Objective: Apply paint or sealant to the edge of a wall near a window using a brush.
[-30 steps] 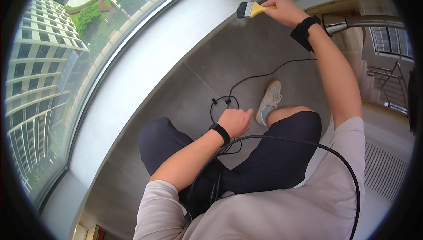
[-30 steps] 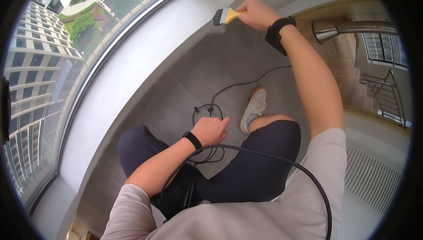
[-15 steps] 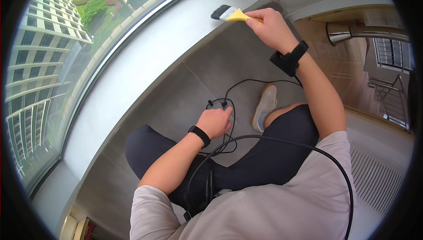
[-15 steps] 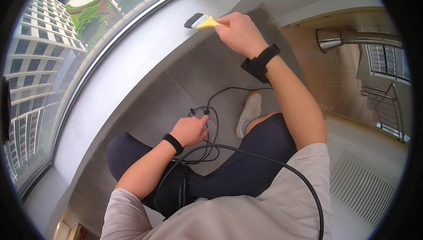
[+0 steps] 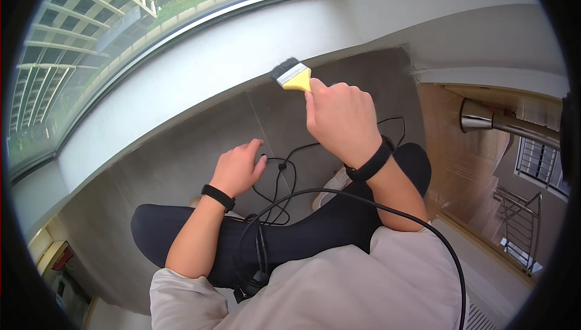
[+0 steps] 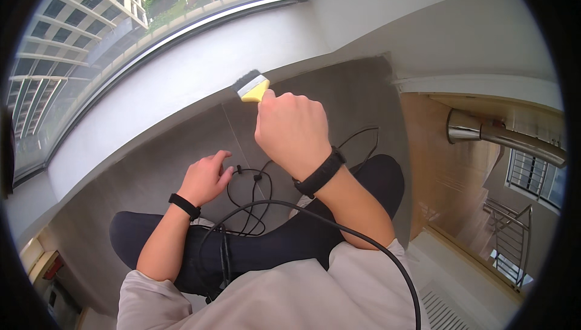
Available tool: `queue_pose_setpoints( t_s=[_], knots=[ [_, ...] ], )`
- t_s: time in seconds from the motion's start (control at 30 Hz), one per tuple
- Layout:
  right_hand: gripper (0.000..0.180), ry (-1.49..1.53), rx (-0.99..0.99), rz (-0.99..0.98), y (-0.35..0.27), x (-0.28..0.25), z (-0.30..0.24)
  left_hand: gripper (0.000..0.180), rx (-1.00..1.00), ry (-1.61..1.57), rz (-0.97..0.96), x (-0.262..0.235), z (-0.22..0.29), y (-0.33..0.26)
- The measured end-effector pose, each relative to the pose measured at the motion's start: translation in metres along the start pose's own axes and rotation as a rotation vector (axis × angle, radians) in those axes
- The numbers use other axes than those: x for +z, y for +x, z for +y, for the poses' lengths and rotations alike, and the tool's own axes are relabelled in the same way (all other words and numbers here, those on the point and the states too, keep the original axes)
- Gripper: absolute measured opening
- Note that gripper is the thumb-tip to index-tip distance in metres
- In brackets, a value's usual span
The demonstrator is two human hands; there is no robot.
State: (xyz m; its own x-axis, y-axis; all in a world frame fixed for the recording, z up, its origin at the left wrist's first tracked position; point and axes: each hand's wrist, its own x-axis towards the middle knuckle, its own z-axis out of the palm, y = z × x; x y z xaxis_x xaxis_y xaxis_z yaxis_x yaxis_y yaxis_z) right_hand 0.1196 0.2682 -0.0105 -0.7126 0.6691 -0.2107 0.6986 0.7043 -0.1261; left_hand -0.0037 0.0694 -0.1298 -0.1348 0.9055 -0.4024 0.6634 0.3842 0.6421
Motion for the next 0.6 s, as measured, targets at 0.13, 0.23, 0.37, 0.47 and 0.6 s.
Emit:
queue_pose_setpoints(
  t_s=[0.13,0.23,0.37,0.47,0.6],
  knots=[
    [0.019,0.056,0.167,0.088,0.007,-0.016,0.054,0.030,0.011,-0.037,0.002,0.015,0.012,0.016],
    [0.020,0.103,0.216,0.094,0.011,-0.017,0.069,0.030,0.052,-0.007,-0.025,0.024,0.011,0.019],
    [0.022,0.174,0.255,0.141,0.008,-0.004,0.072,0.031,0.060,0.065,-0.089,0.031,0.007,0.021],
    [0.031,0.329,0.211,0.199,0.004,0.002,0.073,0.032,0.037,0.067,-0.149,0.033,0.007,0.023],
    [0.040,0.658,0.172,0.099,0.003,-0.003,0.076,0.032,0.048,0.078,-0.129,0.032,0.010,0.021]
  ],
)
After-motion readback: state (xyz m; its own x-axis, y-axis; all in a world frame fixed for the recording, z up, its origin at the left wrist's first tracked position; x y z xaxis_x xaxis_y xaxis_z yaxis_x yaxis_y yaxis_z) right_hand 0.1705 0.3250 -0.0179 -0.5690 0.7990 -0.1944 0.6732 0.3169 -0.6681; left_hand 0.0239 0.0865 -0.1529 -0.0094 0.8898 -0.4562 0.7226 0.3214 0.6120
